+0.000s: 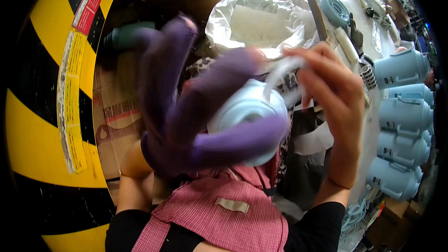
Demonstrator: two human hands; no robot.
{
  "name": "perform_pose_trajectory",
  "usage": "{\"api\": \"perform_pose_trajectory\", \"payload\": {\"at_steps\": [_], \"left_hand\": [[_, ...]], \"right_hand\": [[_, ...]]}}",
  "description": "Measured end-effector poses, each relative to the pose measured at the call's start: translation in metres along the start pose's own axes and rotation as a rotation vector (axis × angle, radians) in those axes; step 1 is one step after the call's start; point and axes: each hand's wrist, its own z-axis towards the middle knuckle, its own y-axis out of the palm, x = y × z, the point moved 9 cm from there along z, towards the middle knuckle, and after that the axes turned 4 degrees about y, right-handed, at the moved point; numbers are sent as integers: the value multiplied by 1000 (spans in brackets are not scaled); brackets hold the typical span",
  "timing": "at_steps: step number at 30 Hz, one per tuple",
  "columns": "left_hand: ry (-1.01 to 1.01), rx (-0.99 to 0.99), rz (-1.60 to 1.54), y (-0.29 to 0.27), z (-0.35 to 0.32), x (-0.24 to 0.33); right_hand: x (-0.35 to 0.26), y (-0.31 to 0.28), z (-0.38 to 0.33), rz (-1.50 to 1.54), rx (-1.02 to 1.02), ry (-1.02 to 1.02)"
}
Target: The person assembles light-blue water jugs by inserting internal components, attaching handles, and applying labels to the outer surface. They handle multiple jugs one by one at a cluttered workbench, picking parts from containers and boxes.
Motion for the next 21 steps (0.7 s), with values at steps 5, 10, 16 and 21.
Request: {"api": "perform_pose_trajectory", "payload": {"at_steps": [5, 10, 16, 21], "left_hand": [[99, -64, -280, 10, -8, 32], [-234, -188, -517, 55, -39, 20], [-194, -100, -94, 33, -43, 40], [-125, -66, 113, 36, -46, 49]], "right_hand": [[-2, 17, -46, -226, 184, -141], [41, 41, -59, -75, 42, -41], [40, 46, -63, -132, 39, -14], [43, 52, -59, -126, 67, -61]]}}
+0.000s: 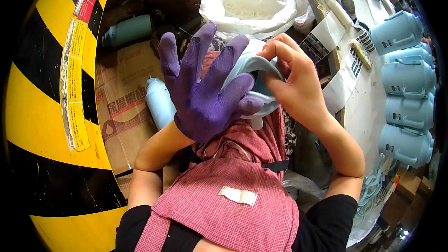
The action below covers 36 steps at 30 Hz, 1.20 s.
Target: The person assembles light-blue water jugs by inserting internal components, attaching handles, and applying labels to the outer surface. They handle multiple jugs one by one at a cluttered workbench, picking parts from containers and boxes.
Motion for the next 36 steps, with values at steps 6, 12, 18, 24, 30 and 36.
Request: {"api": "perform_pose_trajectory", "payload": {"at_steps": [6, 12, 18, 24, 30, 36], "left_hand": [[-45, -106, -8, 19, 2, 0], [0, -35, -51, 19, -2, 9], [-95, -104, -117, 30, 2, 5], [-65, -74, -192, 34, 8, -2], [212, -198, -149, 31, 20, 9], [239, -330, -148, 49, 24, 12]], "right_hand": [[3, 6, -1, -155, 107, -45], [-5, 5, -3, -351, 117, -134], [-48, -11, -12, -517, -123, -351], [-39, 5, -5, -588, -294, -347], [-37, 4, -16, -562, -263, -246], [-25, 3, -6, -921, -189, -157]]}}
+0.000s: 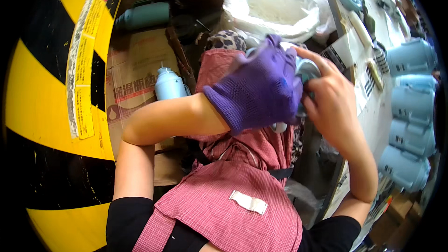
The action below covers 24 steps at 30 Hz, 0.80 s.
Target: The person assembles light-blue water jugs by inserting internal components, attaching handles, and applying labels to the outer surface. They handle multiple jugs one by one at a cluttered workbench, picking parts from containers and boxes.
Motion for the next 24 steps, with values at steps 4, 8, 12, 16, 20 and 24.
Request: {"api": "perform_pose_trajectory", "payload": {"at_steps": [4, 8, 12, 16, 20, 24], "left_hand": [[-91, 84, -34, 12, 7, -6], [80, 74, -116, -8, 9, -8], [82, 192, -495, 1, -4, -15], [79, 241, -651, -5, -10, -17], [58, 205, -680, -12, -5, -19], [-133, 316, -976, -37, -22, -75]], "right_hand": [[6, 4, 4, -179, -17, 60], [24, 0, -7, 261, 26, -87], [19, 5, -19, 395, -2, -83], [14, 3, -28, 579, 28, -160], [16, 2, -31, 694, 159, -236], [85, -29, -41, 1046, 384, -74]]}}
